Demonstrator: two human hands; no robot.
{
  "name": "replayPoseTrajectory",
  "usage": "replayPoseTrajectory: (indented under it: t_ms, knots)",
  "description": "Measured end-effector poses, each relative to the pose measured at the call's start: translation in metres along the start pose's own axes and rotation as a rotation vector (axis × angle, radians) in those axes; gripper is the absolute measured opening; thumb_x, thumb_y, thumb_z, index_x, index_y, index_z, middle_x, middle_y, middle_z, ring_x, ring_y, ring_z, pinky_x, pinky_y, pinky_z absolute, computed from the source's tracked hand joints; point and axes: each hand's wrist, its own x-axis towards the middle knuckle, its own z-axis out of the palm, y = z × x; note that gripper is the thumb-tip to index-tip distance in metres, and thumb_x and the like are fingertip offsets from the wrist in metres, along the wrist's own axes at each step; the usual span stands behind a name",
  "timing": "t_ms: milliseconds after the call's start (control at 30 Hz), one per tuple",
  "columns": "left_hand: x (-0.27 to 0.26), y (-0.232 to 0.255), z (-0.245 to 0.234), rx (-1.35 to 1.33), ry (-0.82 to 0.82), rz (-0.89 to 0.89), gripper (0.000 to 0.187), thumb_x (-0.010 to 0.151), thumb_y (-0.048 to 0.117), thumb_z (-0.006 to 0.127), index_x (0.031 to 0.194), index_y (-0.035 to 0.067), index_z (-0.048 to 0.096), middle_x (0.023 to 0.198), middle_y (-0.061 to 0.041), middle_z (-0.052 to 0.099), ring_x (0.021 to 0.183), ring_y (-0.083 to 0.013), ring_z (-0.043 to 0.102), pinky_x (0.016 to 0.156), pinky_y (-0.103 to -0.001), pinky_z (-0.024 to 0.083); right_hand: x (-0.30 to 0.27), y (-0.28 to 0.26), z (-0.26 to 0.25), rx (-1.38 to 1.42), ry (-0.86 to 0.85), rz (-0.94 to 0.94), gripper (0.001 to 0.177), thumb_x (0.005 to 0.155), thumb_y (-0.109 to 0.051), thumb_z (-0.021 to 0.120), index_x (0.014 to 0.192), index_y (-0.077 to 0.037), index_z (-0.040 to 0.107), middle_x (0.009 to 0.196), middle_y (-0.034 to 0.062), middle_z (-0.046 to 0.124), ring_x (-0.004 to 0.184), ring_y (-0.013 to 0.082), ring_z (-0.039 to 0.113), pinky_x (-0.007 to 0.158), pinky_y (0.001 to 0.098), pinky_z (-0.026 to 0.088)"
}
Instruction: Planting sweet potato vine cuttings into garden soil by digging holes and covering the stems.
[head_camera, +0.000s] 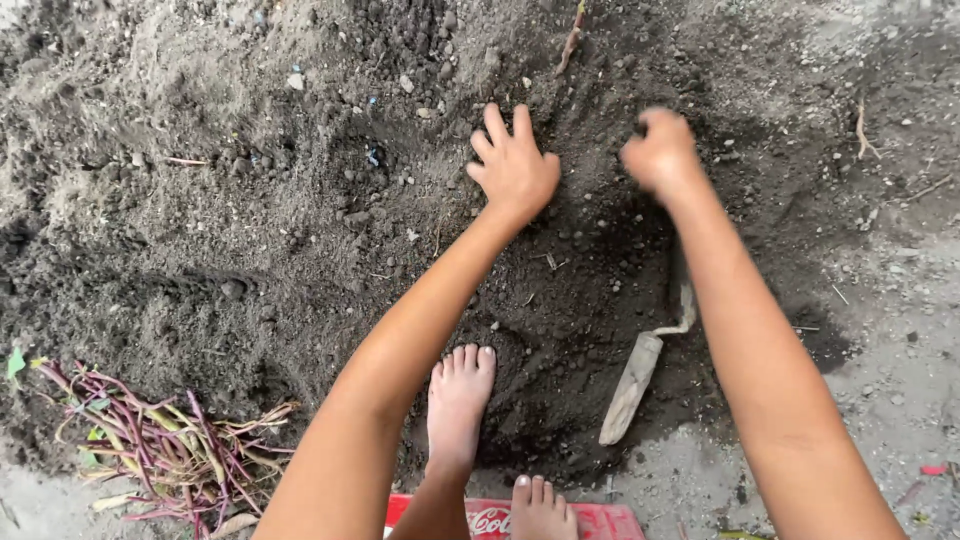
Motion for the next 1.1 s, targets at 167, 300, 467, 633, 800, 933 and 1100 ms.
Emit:
replayPoseTrajectory:
  t_ms: [167, 300, 467, 633, 800, 933, 1100]
  knots:
    - [0.064, -0.020, 0.084, -0.204, -0.078, 0.075, 0.042, 0.082, 0.014, 0.056, 0.122, 0.024, 0.047, 0.112, -0.007, 0.046, 0.109, -0.0331, 0.049, 0.085, -0.046, 0.050, -0.012, -0.017, 0.048, 0.156, -0.173, -0.056, 0.070, 0.081, -0.010, 0.053, 0.141, 0.004, 0.020, 0.137, 0.0364, 0.026, 0.117, 0.0527, 0.044, 0.082, 0.0594, 0.045]
    - [0.087, -0.015, 0.042, -0.460, 0.093, 0.196, 0.038, 0.079, 0.006, 0.053, 0.112, 0.020, 0.064, 0.099, -0.006, 0.068, 0.098, -0.0303, 0.066, 0.082, -0.044, 0.057, -0.007, -0.035, 0.011, 0.645, -0.066, -0.218, 0.035, 0.081, 0.001, 0.044, 0.111, -0.002, 0.060, 0.096, 0.0298, 0.058, 0.071, 0.0411, 0.067, 0.050, 0.0475, 0.060]
    - [0.083, -0.018, 0.015, -0.448, 0.059, 0.212, 0.045, 0.080, -0.003, 0.048, 0.122, 0.011, 0.056, 0.115, -0.015, 0.056, 0.106, -0.0352, 0.060, 0.082, -0.049, 0.057, 0.016, -0.025, -0.022, 0.488, 0.076, -0.323, 0.047, 0.078, 0.007, 0.037, 0.119, -0.004, 0.056, 0.114, 0.0266, 0.049, 0.100, 0.0417, 0.057, 0.076, 0.0480, 0.055]
    - [0.054, -0.009, 0.014, -0.198, -0.017, 0.244, 0.055, 0.085, 0.004, 0.057, 0.137, 0.013, 0.041, 0.141, -0.013, 0.029, 0.126, -0.0376, 0.037, 0.088, -0.054, 0.049, 0.044, -0.012, 0.017, -0.117, 0.103, -0.099, 0.042, 0.086, -0.009, 0.048, 0.128, -0.015, 0.048, 0.125, 0.0193, 0.031, 0.117, 0.0526, 0.033, 0.095, 0.0607, 0.038]
    - [0.031, -0.025, 0.041, -0.009, -0.242, 0.335, 0.056, 0.082, 0.030, 0.065, 0.133, 0.020, 0.044, 0.137, -0.007, 0.029, 0.121, -0.0370, 0.036, 0.085, -0.059, 0.050, 0.000, -0.006, 0.062, -0.056, -0.040, -0.396, 0.044, 0.084, -0.003, 0.052, 0.126, 0.003, 0.045, 0.121, 0.0279, 0.037, 0.111, 0.0574, 0.043, 0.091, 0.0594, 0.045]
    - [-0.021, -0.034, 0.022, 0.176, -0.270, 0.423, 0.056, 0.082, 0.022, 0.068, 0.129, 0.012, 0.038, 0.130, -0.012, 0.027, 0.117, -0.0403, 0.035, 0.085, -0.056, 0.051, -0.067, 0.001, 0.063, -0.220, -0.060, -0.449, 0.056, 0.080, 0.001, 0.059, 0.132, 0.001, 0.038, 0.123, 0.0304, 0.034, 0.110, 0.0600, 0.042, 0.091, 0.0614, 0.044]
    - [0.038, -0.058, 0.097, -0.015, -0.242, 0.353, 0.027, 0.079, 0.010, 0.056, 0.104, 0.021, 0.059, 0.105, -0.008, 0.050, 0.101, -0.0332, 0.061, 0.081, -0.044, 0.057, -0.045, 0.030, 0.080, -0.117, -0.153, -0.440, 0.049, 0.075, 0.005, 0.051, 0.125, 0.002, 0.053, 0.115, 0.0284, 0.054, 0.105, 0.0522, 0.054, 0.083, 0.0547, 0.050]
